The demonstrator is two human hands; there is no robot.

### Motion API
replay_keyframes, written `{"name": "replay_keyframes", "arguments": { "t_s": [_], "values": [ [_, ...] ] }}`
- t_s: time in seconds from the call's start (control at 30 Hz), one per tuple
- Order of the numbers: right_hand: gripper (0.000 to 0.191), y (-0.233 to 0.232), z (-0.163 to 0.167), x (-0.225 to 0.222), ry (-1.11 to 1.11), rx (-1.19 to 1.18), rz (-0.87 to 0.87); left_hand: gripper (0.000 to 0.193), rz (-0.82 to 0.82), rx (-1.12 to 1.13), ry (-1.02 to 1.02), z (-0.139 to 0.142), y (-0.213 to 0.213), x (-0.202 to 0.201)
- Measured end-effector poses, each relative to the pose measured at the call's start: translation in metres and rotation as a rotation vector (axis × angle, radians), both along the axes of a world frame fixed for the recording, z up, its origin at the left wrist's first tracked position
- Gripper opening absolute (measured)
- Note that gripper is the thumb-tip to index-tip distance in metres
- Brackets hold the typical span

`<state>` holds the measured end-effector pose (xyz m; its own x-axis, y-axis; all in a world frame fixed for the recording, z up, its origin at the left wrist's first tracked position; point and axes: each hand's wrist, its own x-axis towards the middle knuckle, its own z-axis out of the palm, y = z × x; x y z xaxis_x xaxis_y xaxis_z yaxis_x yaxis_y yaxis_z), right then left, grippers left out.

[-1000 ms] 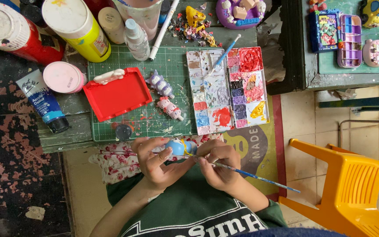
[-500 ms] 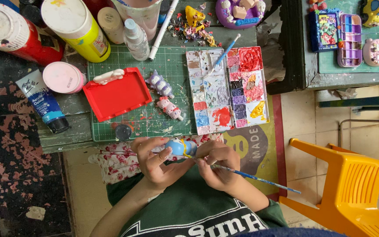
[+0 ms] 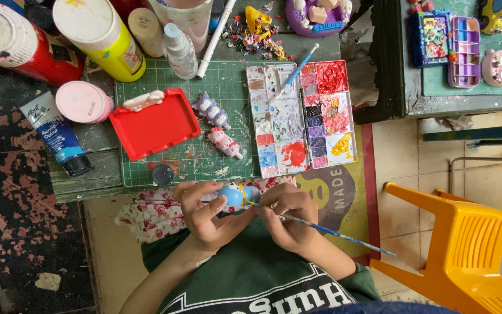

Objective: The person holds a small blue figurine in one hand and paints details on it with a fine brush, dipping the brush into a watercolor palette and rotating the figurine to paint different sides. They continue painting the figurine's body and face details throughout the episode.

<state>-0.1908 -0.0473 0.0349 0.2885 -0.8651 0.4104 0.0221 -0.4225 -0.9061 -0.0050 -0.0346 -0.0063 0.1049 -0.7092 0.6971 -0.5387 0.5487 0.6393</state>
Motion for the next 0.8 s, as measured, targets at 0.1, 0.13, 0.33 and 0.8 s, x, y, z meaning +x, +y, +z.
{"name": "replay_keyframes", "arguments": {
  "t_s": [0.1,0.13,0.33,0.8],
  "values": [
    [0.024,-0.002,0.002,-0.001,0.013,-0.03,0.038,0.082,-0.017,0.009,0.016,-0.001,0.0,0.001],
    [0.025,-0.002,0.002,-0.001,0.012,-0.037,0.052,0.082,-0.026,0.014,0.023,-0.002,0.0,0.002],
    [0.023,0.0,0.005,0.002,0.028,0.019,-0.015,0.085,-0.001,0.009,0.004,-0.002,0.0,0.001],
    [0.016,0.003,-0.019,-0.001,-0.335,0.229,-0.281,0.099,-0.001,0.053,0.005,0.008,-0.013,0.0]
  ]
}}
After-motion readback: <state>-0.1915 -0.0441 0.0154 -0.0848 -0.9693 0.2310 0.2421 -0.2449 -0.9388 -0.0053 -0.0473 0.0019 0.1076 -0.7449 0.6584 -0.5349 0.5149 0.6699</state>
